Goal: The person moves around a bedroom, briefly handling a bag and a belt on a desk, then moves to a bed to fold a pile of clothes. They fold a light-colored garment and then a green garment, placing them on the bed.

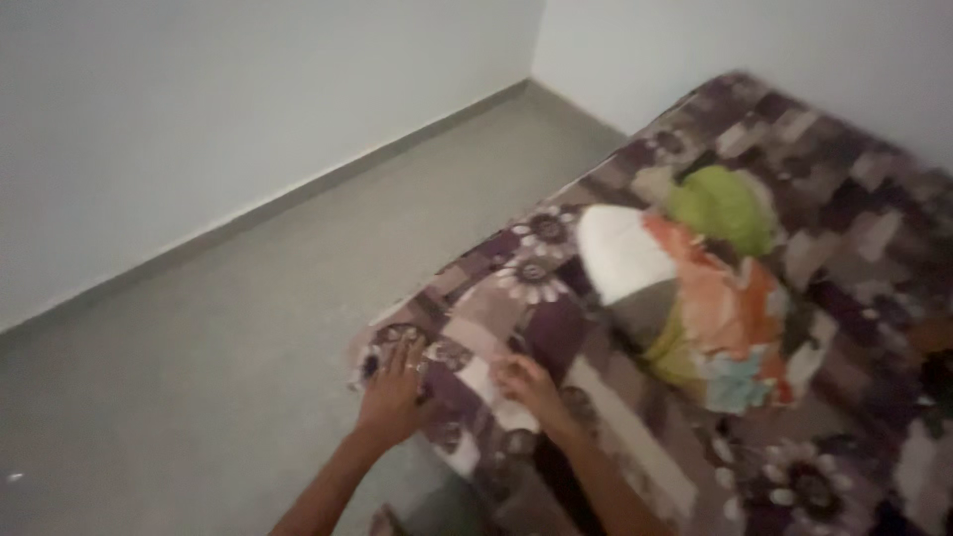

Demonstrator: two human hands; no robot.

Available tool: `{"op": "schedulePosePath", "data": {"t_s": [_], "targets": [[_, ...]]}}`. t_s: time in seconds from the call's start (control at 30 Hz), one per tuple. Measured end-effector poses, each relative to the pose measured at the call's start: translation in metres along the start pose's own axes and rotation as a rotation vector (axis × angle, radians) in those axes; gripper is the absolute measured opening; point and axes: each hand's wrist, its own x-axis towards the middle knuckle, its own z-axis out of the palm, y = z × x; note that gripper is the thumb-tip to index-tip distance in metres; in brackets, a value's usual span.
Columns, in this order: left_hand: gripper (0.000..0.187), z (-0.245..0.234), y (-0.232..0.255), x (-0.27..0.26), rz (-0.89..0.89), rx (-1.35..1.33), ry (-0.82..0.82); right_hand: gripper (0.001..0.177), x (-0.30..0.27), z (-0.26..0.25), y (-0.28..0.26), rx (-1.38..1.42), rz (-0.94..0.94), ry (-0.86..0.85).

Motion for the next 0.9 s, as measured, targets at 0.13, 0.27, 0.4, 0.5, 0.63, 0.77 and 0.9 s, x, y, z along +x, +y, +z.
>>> {"op": "schedulePosePath", "data": {"t_s": [0.13,0.27,0.4,0.5,0.63,0.77,0.9], "targets": [[0.102,-0.042,-0.07,0.021,-0.099,-0.077,-0.119,0.035,0.056,0.07,-0.006,0.058,-0.085,-0.063],[0.097,-0.062,-0.11,0.053,-0.036,-0.095,-0.123,0.038,0.092,0.097,0.002,0.035,-0.206,-0.127],[0.094,-0.072,-0.136,0.09,-0.019,-0.108,-0.158,0.049,0.135,0.084,0.003,-0.26,0.201,-0.029],[0.096,-0.077,-0.151,0.111,-0.034,-0.138,-0.246,0.056,0.159,0.061,0.016,-0.597,0.185,0.016],[0.09,-0.096,-0.182,0.162,0.016,-0.159,-0.229,0.065,0.203,0.029,0.042,-0.8,-0.112,-0.008],[0.089,-0.109,-0.204,0.204,-0.008,-0.145,-0.239,0.068,0.23,0.017,0.062,-0.937,0.163,-0.033],[0.087,-0.114,-0.221,0.257,0.005,-0.144,-0.384,0.068,0.225,0.019,0.081,-0.637,0.083,0.304]]}}
